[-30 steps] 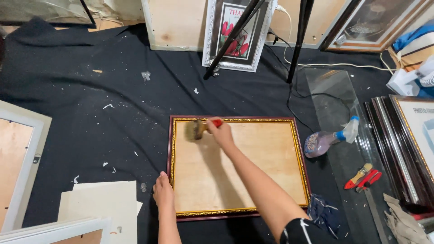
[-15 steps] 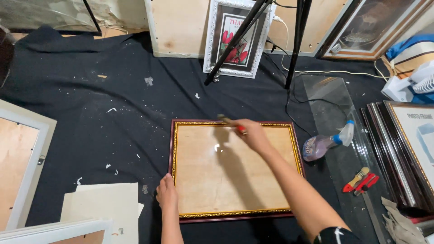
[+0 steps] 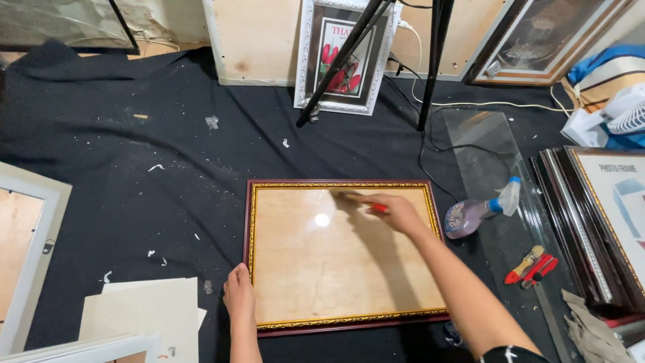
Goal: The person wipes the back of a photo frame with a cloth, then flips it to clean the front glass. They then pick up another frame and wipe its back surface with a brush.
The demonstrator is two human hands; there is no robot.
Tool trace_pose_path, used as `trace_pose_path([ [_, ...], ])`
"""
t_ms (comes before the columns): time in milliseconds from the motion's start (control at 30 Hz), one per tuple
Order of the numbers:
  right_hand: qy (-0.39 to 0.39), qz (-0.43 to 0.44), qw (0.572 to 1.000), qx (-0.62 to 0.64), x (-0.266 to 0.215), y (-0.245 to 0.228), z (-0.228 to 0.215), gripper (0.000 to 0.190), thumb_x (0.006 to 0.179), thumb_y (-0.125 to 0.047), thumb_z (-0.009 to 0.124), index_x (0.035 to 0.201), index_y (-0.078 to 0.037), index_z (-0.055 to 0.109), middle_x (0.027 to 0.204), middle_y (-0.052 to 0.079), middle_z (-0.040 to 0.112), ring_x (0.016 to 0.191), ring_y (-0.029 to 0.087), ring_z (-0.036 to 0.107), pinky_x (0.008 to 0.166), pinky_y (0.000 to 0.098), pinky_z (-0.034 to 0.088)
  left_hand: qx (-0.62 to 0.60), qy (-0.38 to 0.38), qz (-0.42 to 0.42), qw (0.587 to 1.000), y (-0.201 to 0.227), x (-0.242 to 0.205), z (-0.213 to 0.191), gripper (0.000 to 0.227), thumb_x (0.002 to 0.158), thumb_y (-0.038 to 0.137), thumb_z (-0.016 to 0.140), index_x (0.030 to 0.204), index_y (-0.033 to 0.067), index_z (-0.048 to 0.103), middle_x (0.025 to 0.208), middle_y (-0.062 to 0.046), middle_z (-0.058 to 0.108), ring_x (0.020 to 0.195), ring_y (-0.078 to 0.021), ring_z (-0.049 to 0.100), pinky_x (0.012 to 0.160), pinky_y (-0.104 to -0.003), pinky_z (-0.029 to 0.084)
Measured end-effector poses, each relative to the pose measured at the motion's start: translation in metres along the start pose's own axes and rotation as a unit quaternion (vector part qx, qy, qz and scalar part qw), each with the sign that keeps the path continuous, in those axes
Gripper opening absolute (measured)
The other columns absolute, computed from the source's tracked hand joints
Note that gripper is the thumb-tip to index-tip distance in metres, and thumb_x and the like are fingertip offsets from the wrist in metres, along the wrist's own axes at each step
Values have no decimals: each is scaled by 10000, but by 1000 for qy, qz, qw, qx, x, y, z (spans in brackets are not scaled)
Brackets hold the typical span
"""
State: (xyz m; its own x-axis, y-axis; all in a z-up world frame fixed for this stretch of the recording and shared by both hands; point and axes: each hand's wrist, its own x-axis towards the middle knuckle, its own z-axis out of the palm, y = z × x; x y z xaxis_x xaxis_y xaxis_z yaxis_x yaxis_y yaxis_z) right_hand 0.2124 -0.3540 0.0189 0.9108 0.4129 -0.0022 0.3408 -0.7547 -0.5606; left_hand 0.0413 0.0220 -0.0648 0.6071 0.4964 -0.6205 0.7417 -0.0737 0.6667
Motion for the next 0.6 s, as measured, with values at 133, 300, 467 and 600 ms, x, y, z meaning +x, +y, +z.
trace_pose_path([
  [133,-39,226,942,-245,-41,61,-68,295,933,-519,651,1222,-529,711,1204,-63,769,1150,252,687,927,417,431,14,-3,9,1000,-2,2,1,641,1022,539,294,1456,152,566,1499,-134,558,1473,-307,387,1242,-491,206],
  [300,39,80,961,-264,-37,54,-63,264,884,-225,672,1095,-352,765,1266,-113,741,961,237,733,752,377,434,4,4,0,1000,9,-9,-4,641,1012,525,317,1463,148,570,1512,-151,534,1440,-355,413,1211,-491,272],
  [467,-36,151,979,-135,-36,54,-75,314,906,-344,727,1207,-429,758,1266,-76,754,1159,234,702,816,371,513,-12,5,-14,1000,10,-10,-7,644,1019,526,333,1473,132,563,1500,-175,522,1405,-379,455,1183,-492,323],
  [600,-14,237,918,-317,-40,76,-84,161,986,-265,552,1003,-366,677,965,-19,706,928,295,646,866,465,367,3,4,-18,1000,12,-8,-6,626,1019,525,331,1468,160,572,1498,-178,517,1401,-403,440,1195,-506,301],
])
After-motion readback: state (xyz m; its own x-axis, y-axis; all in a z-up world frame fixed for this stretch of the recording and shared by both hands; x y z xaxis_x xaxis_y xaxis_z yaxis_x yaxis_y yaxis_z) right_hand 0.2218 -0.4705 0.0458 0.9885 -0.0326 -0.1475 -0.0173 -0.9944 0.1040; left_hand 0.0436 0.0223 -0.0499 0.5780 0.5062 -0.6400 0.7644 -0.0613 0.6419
